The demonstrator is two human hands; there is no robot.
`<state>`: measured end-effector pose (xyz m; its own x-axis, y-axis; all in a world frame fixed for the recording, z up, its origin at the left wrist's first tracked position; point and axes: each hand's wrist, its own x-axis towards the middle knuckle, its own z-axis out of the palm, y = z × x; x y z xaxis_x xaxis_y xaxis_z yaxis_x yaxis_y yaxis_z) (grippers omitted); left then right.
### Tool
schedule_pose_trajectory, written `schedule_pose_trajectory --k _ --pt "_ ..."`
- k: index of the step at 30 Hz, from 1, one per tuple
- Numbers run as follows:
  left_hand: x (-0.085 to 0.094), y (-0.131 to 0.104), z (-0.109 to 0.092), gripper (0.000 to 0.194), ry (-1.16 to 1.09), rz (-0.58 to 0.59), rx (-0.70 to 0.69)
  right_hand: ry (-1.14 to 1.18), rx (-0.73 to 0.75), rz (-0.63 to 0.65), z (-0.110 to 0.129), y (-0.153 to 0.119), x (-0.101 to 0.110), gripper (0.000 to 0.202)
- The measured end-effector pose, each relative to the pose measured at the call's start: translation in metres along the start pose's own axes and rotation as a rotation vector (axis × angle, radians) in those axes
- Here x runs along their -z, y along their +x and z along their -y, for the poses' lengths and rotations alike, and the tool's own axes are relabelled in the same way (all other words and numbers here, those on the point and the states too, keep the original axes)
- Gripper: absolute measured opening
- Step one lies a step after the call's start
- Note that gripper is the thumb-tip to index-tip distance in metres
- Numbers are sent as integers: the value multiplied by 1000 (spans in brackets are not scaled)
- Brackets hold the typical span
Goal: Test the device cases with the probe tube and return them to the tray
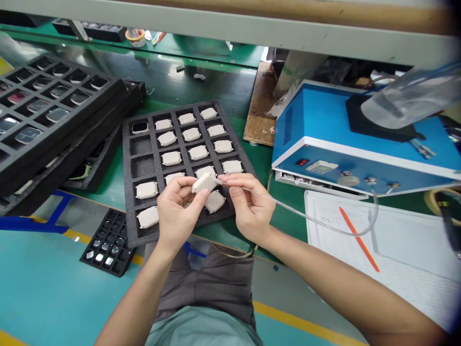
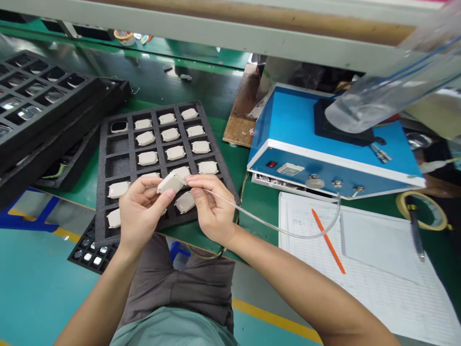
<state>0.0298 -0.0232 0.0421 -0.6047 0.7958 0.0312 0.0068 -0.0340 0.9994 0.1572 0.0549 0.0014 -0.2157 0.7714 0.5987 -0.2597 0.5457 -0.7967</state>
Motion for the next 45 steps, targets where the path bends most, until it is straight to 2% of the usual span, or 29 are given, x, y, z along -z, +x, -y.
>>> schedule_pose_trajectory --k 15,45 --pt "0 -1 2 27 -1 21 -17 3 -12 5 0 0 1 15" --pt "1 -1 3 31 27 23 -13 -60 -20 15 1 0 1 13"
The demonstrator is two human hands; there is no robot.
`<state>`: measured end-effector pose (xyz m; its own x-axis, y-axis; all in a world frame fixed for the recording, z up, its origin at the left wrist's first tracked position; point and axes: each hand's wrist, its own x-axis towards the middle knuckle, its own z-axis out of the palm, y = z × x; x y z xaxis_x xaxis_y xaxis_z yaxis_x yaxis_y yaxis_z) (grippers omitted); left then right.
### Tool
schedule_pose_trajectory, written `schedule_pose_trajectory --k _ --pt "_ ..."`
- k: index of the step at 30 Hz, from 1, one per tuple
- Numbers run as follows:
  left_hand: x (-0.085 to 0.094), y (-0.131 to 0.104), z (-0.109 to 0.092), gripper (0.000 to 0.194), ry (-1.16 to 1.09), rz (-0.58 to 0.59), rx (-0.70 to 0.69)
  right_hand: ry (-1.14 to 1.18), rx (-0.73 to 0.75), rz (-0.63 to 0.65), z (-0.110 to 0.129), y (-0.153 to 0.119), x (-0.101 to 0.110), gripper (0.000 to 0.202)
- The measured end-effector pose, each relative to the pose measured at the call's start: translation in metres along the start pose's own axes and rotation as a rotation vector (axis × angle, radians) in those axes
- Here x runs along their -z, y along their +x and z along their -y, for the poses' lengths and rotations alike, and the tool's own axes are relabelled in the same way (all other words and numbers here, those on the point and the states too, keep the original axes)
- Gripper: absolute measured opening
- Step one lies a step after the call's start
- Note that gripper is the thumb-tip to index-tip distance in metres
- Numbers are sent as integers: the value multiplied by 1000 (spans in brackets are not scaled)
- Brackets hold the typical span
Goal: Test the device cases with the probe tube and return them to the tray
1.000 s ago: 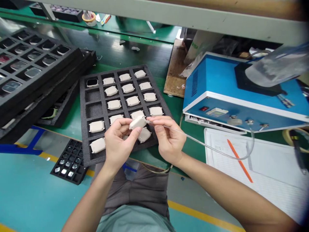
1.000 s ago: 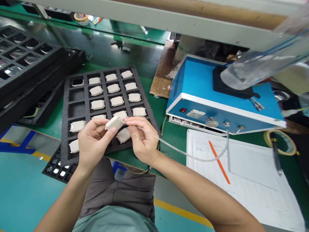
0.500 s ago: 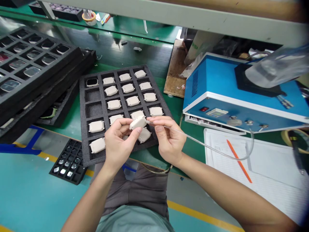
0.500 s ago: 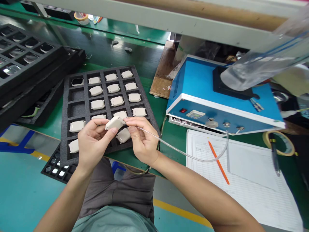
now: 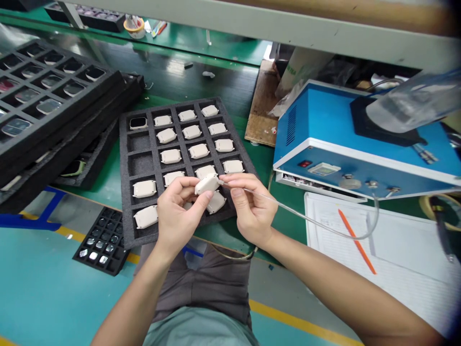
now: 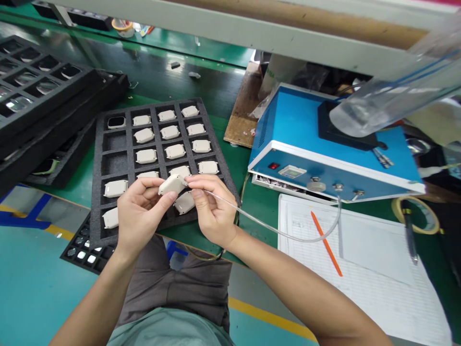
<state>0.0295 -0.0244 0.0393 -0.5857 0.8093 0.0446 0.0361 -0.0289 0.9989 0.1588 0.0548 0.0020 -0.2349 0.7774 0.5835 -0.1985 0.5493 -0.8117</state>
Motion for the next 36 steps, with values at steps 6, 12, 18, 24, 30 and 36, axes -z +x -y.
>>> schedule_pose_trajectory --k 6,12,18,24,30,36 --pt "1 1 2 26 19 3 -13 -1 5 6 -1 0 0 13" --pt "2 4 0 27 34 -20 -36 -6 68 11 -2 8 -3 14" --pt "3 8 2 36 25 -62 6 -30 106 -3 -6 15 -5 15" --pt "1 10 -2 41 40 -104 42 36 91 -10 -8 16 -8 16" --pt "1 12 -3 45 76 -148 53 35 62 -6 -6 18 -8 18" --pt "3 13 2 46 77 -143 59 57 97 -19 -6 20 -9 16"
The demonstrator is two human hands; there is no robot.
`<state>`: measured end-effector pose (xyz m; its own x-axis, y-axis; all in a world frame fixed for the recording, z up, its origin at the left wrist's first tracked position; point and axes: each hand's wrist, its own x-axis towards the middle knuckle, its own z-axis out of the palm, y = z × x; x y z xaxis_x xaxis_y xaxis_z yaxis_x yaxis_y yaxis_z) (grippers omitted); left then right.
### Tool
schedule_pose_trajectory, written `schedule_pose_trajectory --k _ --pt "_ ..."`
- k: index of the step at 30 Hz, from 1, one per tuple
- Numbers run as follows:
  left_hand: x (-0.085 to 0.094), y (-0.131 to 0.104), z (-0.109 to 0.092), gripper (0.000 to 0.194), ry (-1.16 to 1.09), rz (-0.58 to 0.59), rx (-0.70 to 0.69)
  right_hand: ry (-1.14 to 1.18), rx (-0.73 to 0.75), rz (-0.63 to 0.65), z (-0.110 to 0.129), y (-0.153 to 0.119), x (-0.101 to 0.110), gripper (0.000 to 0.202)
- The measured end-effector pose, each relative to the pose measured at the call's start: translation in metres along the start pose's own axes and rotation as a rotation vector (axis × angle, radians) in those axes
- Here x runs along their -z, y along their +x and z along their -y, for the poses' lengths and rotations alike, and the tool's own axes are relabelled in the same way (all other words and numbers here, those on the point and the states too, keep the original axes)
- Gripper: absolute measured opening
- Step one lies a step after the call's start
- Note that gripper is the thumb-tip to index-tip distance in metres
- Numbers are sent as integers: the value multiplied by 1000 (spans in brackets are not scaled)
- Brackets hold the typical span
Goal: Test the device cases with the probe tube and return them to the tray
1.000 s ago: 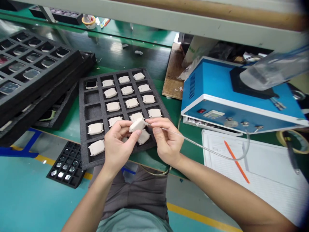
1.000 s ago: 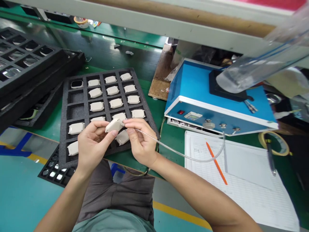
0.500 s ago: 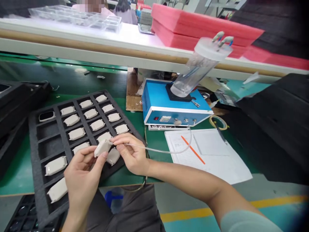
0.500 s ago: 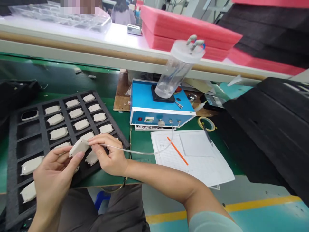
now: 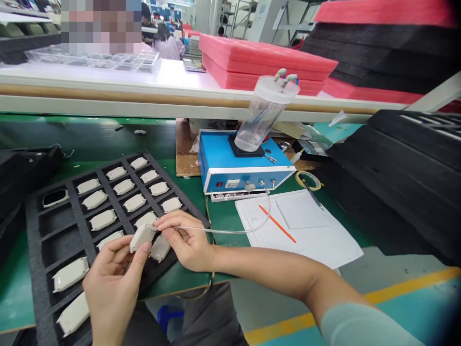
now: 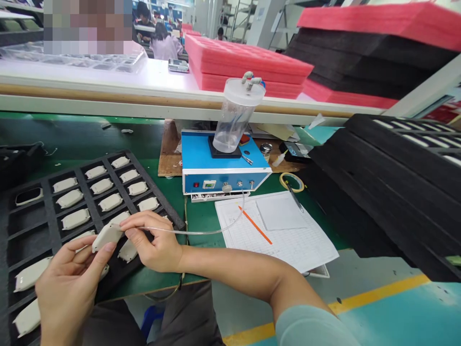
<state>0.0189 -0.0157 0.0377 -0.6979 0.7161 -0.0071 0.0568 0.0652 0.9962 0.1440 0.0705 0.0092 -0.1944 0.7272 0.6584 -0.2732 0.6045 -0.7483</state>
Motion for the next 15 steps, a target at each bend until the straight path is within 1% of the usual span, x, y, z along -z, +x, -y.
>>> schedule_pose_trajectory --k 9,15 --pt "-1 0 -3 47 19 2 -37 -6 -21 -1 -1 -2 0 18" --pt "2 -1 1 48 4 48 -32 21 -21 2 2 -4 0 14"
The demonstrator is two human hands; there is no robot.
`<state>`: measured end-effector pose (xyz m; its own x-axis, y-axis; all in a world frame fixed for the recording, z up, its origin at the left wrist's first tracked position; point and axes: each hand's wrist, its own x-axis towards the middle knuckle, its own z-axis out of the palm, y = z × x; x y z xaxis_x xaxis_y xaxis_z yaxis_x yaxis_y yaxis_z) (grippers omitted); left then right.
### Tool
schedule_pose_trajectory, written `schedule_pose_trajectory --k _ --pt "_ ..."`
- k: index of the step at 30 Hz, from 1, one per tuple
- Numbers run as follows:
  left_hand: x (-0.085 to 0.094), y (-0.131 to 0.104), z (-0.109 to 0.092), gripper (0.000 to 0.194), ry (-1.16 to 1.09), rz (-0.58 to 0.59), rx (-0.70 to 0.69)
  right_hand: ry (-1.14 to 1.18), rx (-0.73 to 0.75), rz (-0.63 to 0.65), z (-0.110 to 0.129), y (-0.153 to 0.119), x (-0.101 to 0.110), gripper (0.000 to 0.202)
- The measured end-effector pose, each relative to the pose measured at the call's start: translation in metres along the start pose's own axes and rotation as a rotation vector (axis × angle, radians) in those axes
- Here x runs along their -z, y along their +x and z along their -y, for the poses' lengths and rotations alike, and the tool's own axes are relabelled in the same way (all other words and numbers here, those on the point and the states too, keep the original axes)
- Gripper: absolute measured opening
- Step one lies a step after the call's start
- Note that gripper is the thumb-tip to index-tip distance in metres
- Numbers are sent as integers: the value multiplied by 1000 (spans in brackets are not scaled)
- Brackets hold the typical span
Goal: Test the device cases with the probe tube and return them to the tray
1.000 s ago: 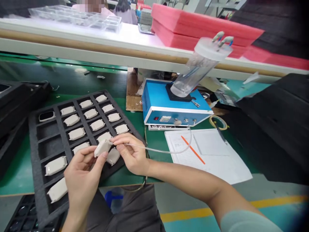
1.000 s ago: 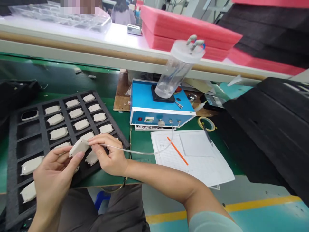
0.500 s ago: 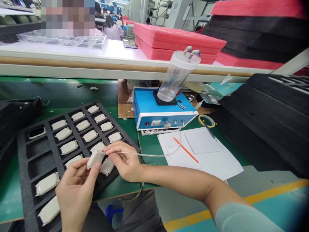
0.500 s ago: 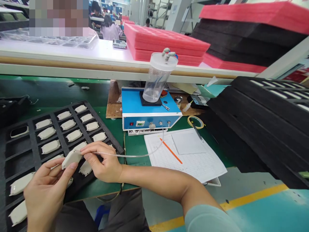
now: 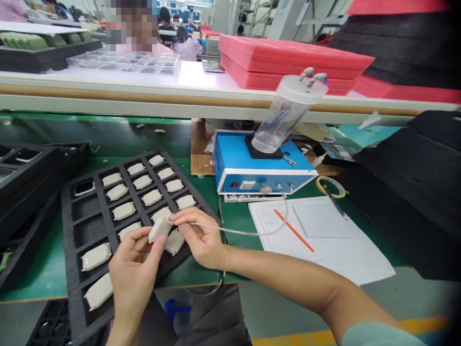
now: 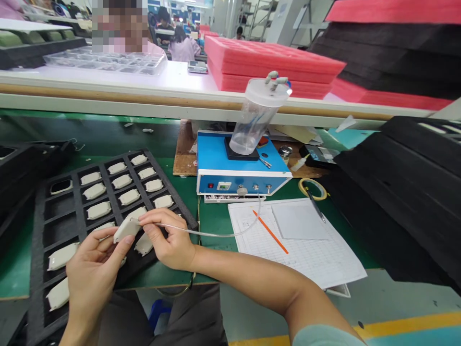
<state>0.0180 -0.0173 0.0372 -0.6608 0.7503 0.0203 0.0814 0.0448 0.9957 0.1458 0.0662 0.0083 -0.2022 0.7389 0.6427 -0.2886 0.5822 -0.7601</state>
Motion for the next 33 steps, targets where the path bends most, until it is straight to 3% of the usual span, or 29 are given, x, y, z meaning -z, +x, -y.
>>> schedule_pose_trajectory --k 14,33 --pt "3 -3 2 41 3 63 -22 -2 -21 21 3 -4 1 16" --pt "3 0 3 49 11 18 10 -2 -1 3 0 -1 1 13"
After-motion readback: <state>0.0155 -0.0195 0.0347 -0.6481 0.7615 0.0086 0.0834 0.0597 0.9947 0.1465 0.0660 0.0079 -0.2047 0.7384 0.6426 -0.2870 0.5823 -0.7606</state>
